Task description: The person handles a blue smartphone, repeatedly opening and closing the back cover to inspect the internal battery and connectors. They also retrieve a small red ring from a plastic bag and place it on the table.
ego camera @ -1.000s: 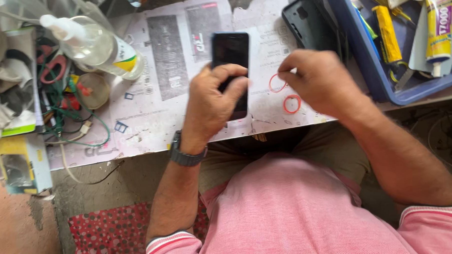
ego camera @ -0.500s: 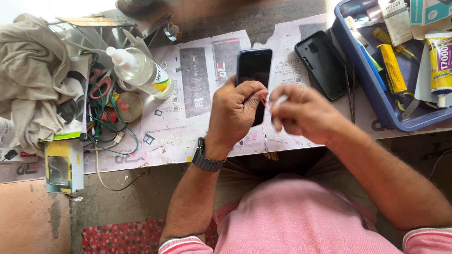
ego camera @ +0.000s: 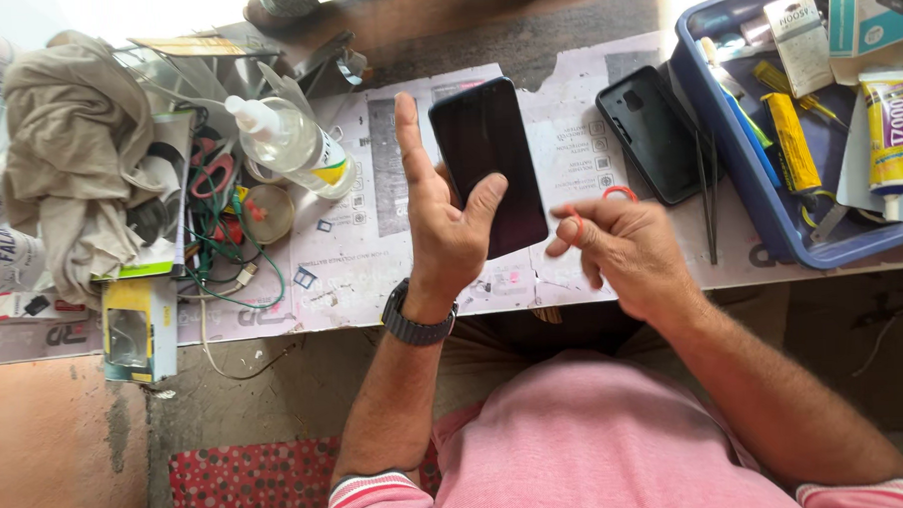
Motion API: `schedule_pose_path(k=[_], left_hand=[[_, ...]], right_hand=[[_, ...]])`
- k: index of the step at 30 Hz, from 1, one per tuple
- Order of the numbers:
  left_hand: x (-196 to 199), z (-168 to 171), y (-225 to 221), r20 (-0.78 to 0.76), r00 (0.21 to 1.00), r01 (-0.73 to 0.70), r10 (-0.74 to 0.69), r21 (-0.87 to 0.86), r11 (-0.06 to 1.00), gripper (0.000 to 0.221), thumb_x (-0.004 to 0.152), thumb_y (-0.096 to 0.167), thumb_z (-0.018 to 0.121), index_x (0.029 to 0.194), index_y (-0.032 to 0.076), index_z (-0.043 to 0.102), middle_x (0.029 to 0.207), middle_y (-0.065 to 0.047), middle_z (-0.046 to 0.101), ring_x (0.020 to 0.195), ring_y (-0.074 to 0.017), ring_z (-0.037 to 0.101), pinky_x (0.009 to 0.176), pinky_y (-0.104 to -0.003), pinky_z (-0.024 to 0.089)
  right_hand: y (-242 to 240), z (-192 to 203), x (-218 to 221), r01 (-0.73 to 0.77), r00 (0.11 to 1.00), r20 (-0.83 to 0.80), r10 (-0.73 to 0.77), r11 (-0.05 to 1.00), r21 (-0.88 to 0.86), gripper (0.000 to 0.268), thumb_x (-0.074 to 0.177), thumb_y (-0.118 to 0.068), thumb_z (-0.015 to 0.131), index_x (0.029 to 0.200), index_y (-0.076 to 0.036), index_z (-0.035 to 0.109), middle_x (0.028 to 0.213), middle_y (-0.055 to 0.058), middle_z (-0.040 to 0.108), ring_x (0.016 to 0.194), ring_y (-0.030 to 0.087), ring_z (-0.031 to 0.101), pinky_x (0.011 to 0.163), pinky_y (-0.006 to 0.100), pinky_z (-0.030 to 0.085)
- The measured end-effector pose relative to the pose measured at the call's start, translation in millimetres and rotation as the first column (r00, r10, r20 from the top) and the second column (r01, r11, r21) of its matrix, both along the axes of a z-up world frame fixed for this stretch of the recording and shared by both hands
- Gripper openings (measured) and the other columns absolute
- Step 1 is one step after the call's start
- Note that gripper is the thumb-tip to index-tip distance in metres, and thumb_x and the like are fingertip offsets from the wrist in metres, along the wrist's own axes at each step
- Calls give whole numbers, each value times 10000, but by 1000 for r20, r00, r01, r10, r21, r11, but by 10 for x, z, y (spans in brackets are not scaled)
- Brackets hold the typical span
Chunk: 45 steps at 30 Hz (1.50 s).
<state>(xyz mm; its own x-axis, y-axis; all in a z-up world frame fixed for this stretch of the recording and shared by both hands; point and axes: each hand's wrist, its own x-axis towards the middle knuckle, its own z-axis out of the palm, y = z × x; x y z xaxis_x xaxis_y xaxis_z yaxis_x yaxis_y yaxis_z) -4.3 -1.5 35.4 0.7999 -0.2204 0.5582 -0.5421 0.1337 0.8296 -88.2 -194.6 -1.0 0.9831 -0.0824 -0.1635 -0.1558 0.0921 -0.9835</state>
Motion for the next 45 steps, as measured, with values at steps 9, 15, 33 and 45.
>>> schedule_pose_path(k=[9, 15, 33, 45], left_hand=[[-160, -96, 185, 581, 751, -74, -315, 547, 834, 260, 901, 118, 829, 1123, 160, 701, 1314, -20, 713, 1385, -259, 550, 1289, -579, 192], [-148, -282, 145, 708, 661, -276, -249, 538, 797, 265, 961, 77, 783, 1184, 193, 697, 1491, -54, 569, 1471, -323, 430, 1277, -584, 74], [473, -20, -187, -423, 844, 320, -330, -99, 942, 372, 1013, 214, 645, 1357, 82, 594, 1237, -106, 674, 944, -137, 707, 810, -289, 625], [219, 7, 39, -79, 919, 395, -387, 151, 906, 262, 966, 151, 806, 1166, 33, 687, 996, -54, 743, 878, -97, 701, 820, -271, 593]], right_hand=[[-375, -78, 20, -148, 963, -118, 242, 841, 520, 443, 909, -223, 706, 1209, 100, 652, 798, 75, 697, 424, 99, 553, 366, 224, 445], [-176, -71, 98, 112, 953, -299, 39, 875, 472, 387, 883, -93, 655, 1198, 131, 629, 901, 69, 715, 707, 86, 670, 625, 214, 545], [-204, -354, 219, 102, 991, 33, -131, 886, 453, 286, 966, -169, 737, 1159, 38, 697, 863, 31, 692, 577, 40, 497, 513, 205, 373], [73, 76, 7, 512, 677, 729, 104, 645, -567, 129, 960, -34, 784, 1034, -7, 681, 743, 85, 649, 598, 187, 616, 562, 329, 460]])
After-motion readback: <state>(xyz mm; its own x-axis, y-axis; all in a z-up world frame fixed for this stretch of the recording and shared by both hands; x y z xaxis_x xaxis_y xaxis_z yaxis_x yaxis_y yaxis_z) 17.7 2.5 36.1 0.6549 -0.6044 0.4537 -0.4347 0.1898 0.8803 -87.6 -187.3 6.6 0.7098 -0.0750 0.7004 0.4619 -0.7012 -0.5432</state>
